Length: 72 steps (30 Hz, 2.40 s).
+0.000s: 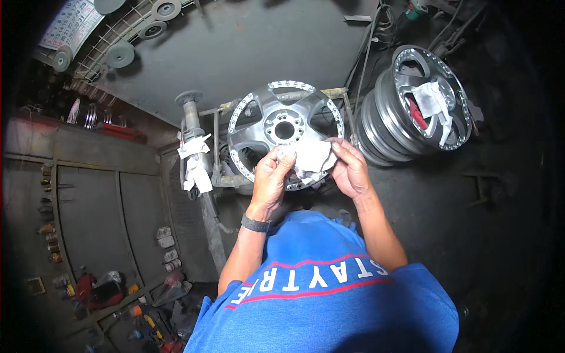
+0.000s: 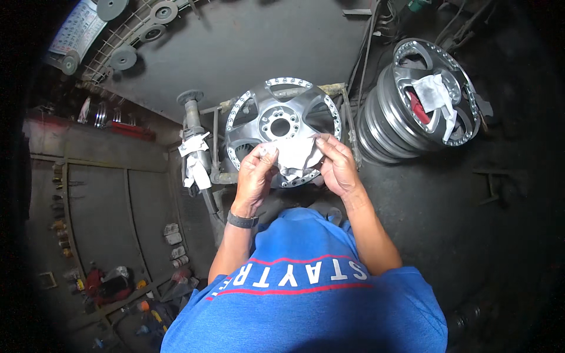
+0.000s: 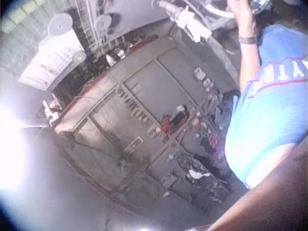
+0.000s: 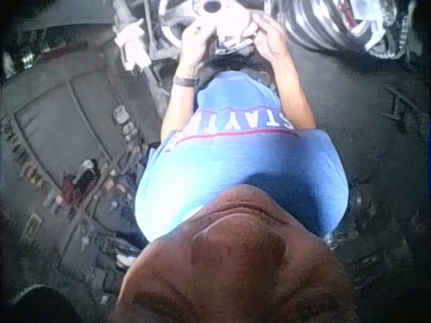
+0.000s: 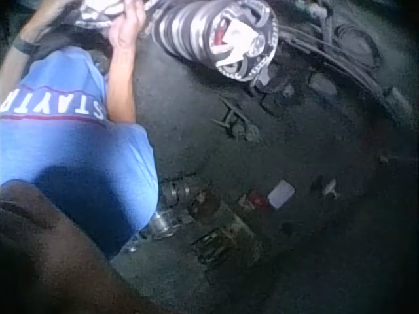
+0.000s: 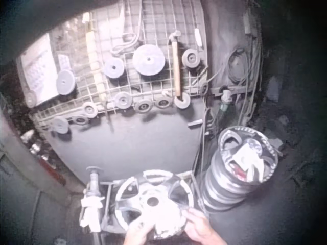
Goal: The person repeatedly wipes and polishes a silver wheel rim with a white cloth, focusing on the spokes and outer edge. The person folds the cloth and continues polishing the same rim throughout the clip.
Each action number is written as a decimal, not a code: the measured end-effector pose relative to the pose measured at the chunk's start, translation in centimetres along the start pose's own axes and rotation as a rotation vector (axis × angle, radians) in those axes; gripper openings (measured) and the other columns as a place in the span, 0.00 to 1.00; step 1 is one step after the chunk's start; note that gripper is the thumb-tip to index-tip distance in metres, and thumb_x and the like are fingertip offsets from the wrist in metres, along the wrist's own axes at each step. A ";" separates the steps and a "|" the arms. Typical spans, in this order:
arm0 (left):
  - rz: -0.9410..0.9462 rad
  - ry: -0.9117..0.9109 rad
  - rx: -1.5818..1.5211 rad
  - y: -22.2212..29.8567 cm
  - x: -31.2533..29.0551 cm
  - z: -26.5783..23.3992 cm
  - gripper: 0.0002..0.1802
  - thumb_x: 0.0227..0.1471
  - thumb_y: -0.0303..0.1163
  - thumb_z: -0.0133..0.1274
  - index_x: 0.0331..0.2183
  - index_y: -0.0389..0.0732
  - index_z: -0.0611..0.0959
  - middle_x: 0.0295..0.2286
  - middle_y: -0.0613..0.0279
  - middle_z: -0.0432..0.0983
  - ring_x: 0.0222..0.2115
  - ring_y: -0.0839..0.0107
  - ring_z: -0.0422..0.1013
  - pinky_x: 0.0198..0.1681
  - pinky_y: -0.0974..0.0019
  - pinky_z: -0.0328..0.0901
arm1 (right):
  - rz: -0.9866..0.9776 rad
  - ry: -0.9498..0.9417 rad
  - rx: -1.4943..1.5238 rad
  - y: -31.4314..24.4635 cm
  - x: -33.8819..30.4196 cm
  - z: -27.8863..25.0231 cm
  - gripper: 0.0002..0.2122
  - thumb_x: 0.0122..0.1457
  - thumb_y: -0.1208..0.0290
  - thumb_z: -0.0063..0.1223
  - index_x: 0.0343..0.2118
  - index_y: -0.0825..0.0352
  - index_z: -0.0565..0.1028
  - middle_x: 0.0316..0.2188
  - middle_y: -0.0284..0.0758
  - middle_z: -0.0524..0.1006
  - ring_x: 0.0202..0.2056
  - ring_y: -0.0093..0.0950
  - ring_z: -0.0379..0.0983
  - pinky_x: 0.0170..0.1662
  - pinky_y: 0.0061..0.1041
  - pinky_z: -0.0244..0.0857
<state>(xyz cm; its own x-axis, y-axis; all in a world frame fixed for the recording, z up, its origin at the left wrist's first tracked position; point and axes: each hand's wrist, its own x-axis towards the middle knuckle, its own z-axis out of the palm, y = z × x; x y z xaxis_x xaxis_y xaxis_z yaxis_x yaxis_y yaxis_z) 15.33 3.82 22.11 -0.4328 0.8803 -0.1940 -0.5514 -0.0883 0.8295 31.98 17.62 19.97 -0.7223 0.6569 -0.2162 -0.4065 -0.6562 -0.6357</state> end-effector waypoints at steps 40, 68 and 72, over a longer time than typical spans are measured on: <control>-0.051 -0.509 0.114 -9.2 4.2 16.4 0.18 0.55 0.16 0.64 0.47 0.40 0.86 0.46 0.61 0.81 0.46 0.70 0.76 0.51 0.64 0.70 | -0.290 0.124 -0.575 -12.5 -12.2 -11.1 0.15 0.63 0.83 0.50 0.51 0.71 0.81 0.45 0.33 0.84 0.45 0.23 0.80 0.51 0.27 0.74; -0.105 -0.213 0.592 -19.3 18.0 29.8 0.10 0.68 0.30 0.57 0.47 0.34 0.82 0.38 0.67 0.81 0.36 0.78 0.77 0.40 0.72 0.71 | -0.643 0.628 -1.027 -41.5 2.3 -32.5 0.13 0.67 0.71 0.56 0.48 0.71 0.84 0.40 0.34 0.84 0.39 0.20 0.77 0.44 0.21 0.69; -0.145 -0.186 0.441 -18.0 15.0 28.9 0.13 0.67 0.31 0.59 0.49 0.35 0.81 0.41 0.65 0.81 0.37 0.76 0.77 0.43 0.70 0.72 | -0.531 0.320 -0.827 -41.6 2.4 -27.3 0.12 0.65 0.79 0.56 0.50 0.72 0.82 0.36 0.34 0.84 0.37 0.16 0.78 0.41 0.16 0.70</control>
<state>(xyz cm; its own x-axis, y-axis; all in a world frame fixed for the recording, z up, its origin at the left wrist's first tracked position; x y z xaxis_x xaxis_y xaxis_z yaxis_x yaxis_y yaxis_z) 39.42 32.06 19.38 -0.2175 0.9407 -0.2602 -0.2252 0.2110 0.9512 62.44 56.64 25.72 -0.3300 0.9349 0.1310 -0.0306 0.1281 -0.9913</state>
